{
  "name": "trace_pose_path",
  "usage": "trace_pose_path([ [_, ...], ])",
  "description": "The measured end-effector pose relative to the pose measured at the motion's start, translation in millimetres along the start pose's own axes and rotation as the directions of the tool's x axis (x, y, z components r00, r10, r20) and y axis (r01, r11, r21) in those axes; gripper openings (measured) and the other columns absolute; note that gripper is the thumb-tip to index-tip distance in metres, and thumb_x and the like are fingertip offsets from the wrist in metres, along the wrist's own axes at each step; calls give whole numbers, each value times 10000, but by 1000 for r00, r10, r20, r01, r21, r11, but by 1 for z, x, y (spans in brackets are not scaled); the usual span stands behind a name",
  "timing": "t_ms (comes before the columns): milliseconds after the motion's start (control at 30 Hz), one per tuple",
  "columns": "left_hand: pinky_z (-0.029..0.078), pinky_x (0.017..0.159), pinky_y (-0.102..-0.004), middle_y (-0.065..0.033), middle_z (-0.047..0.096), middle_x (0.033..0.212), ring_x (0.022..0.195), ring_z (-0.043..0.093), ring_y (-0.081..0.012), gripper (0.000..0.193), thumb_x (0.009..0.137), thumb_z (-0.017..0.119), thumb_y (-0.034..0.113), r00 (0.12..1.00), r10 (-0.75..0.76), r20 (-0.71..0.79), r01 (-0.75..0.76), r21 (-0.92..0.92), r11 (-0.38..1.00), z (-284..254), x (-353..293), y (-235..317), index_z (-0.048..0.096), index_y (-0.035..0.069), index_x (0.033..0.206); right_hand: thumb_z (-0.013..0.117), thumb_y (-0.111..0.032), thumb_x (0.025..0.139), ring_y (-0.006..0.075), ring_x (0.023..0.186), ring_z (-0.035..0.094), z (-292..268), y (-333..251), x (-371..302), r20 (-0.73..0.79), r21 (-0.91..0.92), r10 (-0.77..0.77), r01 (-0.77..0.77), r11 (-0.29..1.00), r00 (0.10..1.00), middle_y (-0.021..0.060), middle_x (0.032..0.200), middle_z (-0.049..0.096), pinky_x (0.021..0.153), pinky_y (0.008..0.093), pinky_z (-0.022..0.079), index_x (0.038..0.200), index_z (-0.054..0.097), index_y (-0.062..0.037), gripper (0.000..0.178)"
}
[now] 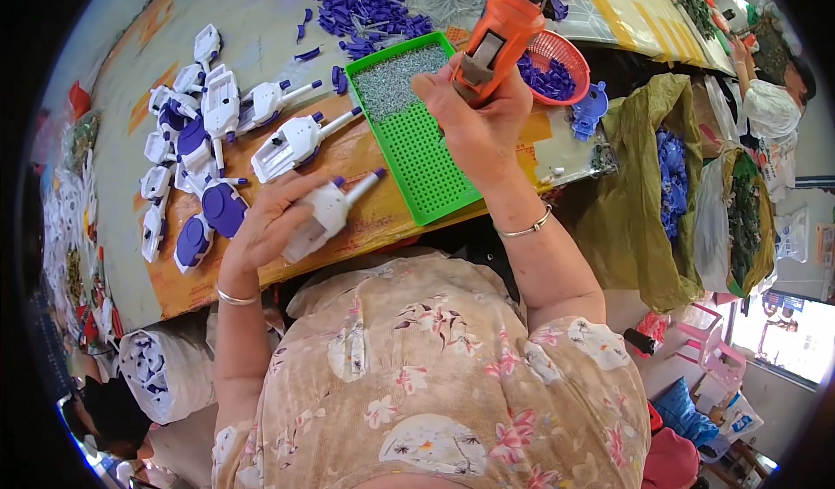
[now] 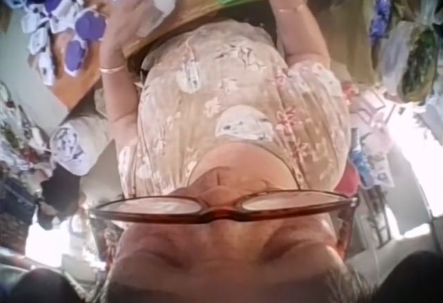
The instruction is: The person assembles toy walkie-talkie casings by fitting plastic parts together, fastens screws into them using an electric screwdriver, and places the assembled casings into a bag.
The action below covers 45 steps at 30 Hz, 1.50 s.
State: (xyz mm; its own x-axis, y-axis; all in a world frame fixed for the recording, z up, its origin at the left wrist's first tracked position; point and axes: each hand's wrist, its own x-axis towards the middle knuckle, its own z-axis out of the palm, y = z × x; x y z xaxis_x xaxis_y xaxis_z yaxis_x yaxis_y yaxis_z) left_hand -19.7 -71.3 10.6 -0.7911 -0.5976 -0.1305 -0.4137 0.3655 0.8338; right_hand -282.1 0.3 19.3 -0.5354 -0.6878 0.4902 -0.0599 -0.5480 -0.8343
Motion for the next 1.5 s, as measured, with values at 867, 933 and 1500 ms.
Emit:
trace_pose_path([
  [867,431,911,-419,-161,557,1135,1047,531,-354,635,612,785,67,953,168,-251,-96,278,956,38,-25,4,538,24,1195,644,-8,848,139,640,569,1,7,-2,13,28,-59,58,998,998,69,759,602,594,297,475,965,550,18,153],
  [933,435,906,-416,-160,562,1127,1040,537,-353,636,610,784,67,956,162,-246,-95,262,960,37,-24,2,540,26,1196,645,-9,847,133,641,569,0,8,-2,1,13,-41,41,999,999,65,760,602,593,291,473,962,553,16,149],
  [1500,430,913,-419,-154,585,1120,1052,541,-349,592,606,811,121,934,237,-268,-164,268,949,37,-20,-3,583,23,1143,752,37,746,57,661,550,4,-16,0,77,25,60,-62,998,995,-10,765,606,588,214,463,932,586,-21,256],
])
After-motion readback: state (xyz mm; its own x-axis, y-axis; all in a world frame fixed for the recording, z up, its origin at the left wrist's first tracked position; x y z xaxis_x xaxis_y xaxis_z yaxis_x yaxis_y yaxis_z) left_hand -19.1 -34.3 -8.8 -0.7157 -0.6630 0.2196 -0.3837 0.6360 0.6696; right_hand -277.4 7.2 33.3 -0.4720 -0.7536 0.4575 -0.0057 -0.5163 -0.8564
